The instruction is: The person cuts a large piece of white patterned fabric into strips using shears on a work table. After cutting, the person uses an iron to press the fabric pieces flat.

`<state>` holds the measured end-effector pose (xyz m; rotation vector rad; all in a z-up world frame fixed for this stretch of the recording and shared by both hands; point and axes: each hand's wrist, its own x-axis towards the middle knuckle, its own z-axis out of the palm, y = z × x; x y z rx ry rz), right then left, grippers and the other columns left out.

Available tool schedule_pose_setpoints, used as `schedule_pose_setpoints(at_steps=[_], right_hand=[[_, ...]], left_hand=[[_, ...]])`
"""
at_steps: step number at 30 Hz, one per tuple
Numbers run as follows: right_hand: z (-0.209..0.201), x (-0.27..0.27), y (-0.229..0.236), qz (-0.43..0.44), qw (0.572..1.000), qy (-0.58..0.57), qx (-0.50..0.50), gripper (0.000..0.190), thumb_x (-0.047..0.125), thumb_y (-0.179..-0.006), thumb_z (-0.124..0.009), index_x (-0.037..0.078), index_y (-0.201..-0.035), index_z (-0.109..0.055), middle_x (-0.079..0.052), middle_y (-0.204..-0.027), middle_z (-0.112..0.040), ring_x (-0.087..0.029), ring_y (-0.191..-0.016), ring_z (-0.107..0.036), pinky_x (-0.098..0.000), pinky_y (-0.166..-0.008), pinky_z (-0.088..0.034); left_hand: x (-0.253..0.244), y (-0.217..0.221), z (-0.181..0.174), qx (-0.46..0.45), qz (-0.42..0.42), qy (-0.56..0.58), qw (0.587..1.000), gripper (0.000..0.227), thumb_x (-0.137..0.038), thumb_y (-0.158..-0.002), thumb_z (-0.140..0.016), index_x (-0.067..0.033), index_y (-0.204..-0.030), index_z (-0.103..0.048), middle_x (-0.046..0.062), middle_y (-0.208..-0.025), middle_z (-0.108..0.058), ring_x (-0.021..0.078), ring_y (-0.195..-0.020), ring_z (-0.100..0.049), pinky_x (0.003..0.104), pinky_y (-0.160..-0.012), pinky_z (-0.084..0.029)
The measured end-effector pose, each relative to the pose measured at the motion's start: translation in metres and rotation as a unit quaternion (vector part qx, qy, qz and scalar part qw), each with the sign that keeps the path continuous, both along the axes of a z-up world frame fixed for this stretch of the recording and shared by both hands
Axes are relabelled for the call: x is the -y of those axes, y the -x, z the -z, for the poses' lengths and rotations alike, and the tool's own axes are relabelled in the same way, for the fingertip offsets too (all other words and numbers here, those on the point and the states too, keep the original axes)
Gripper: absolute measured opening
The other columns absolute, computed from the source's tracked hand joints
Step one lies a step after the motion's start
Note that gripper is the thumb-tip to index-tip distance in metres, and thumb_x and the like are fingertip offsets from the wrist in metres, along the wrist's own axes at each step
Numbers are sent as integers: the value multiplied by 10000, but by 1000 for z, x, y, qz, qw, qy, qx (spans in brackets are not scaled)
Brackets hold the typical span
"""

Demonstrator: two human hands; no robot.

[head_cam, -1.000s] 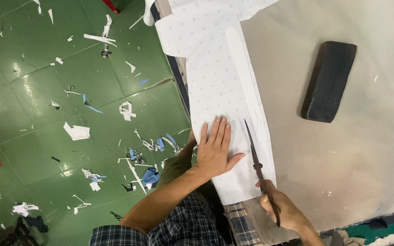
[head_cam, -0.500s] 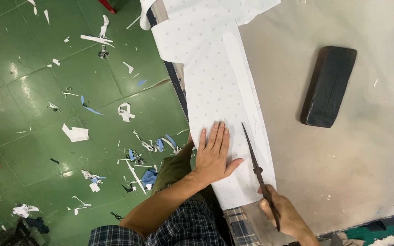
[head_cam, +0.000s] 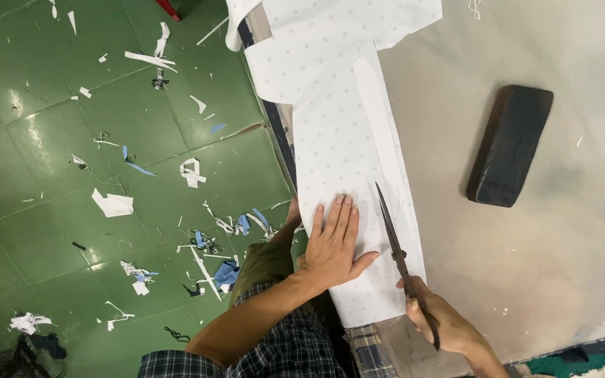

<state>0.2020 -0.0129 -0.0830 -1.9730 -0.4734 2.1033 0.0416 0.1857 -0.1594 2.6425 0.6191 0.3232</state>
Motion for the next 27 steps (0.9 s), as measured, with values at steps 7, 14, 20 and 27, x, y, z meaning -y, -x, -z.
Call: schedule_pose_setpoints(at_steps=[7,14,20,27], right_hand=[[7,-32,4,21,999,-28,36,700,712,-819,-344,193,-1256,-517,7,-555,-439,-145,-487,-449,-317,-481,-406],[5,-35,1,-29,993,-38,107,709,729,-815,-286,186,-1187,-550,8,-547,-520,-147,-467,-490,-325,-494,-420],[13,-26,-1,-39,991,-58,110,678,726,-845,-271,185,-1151,-543,32,-570,-452,-141,-482,-451,-332,-502,-390],[-2,-34,-10,-12,997,-19,76,665,709,-836,-324,170,-1137,-574,4,-609,-463,-146,-492,-455,-313,-503,-414]], left_hand=[[-4,0,-3,18,-6,6,1000,874,-635,-1013,-423,123,-1443,-485,314,-1550,-422,430,-1489,-359,609,-1233,-244],[-4,0,-3,16,-5,7,1000,858,-627,-1023,-396,120,-1433,-496,312,-1542,-439,436,-1481,-374,611,-1226,-249],[-4,-1,-1,21,-3,3,1000,847,-632,-1014,-424,121,-1381,-551,325,-1536,-434,443,-1478,-372,620,-1221,-248],[-5,-1,0,34,-3,3,999,822,-607,-1023,-429,121,-1390,-531,333,-1519,-451,455,-1468,-382,633,-1216,-257]])
